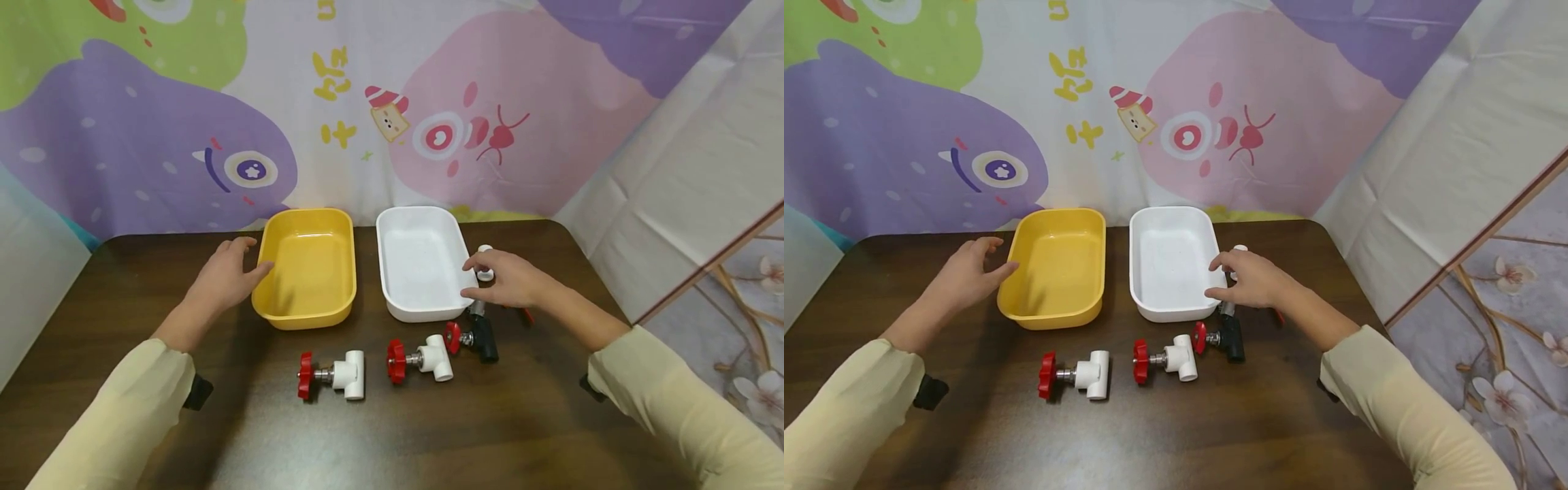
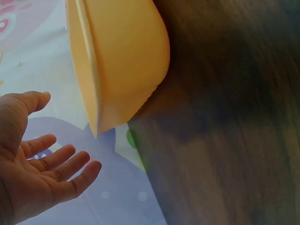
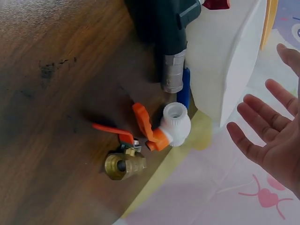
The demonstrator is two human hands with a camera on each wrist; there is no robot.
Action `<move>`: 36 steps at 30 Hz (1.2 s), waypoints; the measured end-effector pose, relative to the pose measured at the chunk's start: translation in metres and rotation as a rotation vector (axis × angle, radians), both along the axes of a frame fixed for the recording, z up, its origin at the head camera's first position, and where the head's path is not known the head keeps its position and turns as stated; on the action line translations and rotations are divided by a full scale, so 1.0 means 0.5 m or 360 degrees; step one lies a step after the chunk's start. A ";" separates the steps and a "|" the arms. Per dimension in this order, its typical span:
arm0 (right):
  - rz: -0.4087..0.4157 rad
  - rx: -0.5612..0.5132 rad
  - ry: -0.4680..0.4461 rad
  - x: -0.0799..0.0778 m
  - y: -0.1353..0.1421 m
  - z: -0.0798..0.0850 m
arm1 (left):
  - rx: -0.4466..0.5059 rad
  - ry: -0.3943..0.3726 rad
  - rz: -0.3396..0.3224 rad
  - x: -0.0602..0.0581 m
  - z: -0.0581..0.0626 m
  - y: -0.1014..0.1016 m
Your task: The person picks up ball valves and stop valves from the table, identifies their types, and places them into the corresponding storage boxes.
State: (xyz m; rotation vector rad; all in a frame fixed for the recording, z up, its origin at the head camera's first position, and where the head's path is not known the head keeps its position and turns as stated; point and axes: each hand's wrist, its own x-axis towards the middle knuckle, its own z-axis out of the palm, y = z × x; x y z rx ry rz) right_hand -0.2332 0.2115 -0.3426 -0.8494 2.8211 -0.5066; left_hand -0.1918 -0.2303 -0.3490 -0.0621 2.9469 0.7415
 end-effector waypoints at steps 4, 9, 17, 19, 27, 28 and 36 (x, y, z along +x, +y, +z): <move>0.0016 -0.0012 -0.0048 0.005 0.004 -0.004 | 0.0058 -0.0014 0.0030 0.000 -0.008 -0.001; 0.0073 -0.0007 -0.0038 0.016 0.011 -0.015 | 0.0110 -0.0041 0.0046 -0.003 -0.019 -0.005; 0.0138 0.0010 -0.0038 0.026 0.031 -0.036 | 0.0129 -0.0015 0.0015 -0.005 -0.029 -0.005; 0.0155 -0.0002 -0.0030 0.027 0.037 -0.039 | 0.0135 -0.0019 0.0010 -0.004 -0.030 -0.004; 0.0156 -0.0035 -0.0129 0.035 0.045 -0.056 | 0.0136 -0.0018 0.0010 -0.002 -0.037 -0.004; 0.0160 -0.0035 -0.0144 0.037 0.045 -0.059 | 0.0137 -0.0019 0.0012 -0.002 -0.038 -0.004; 0.0215 -0.0031 -0.0115 0.050 0.048 -0.080 | 0.0165 -0.0074 0.0046 -0.006 -0.045 -0.003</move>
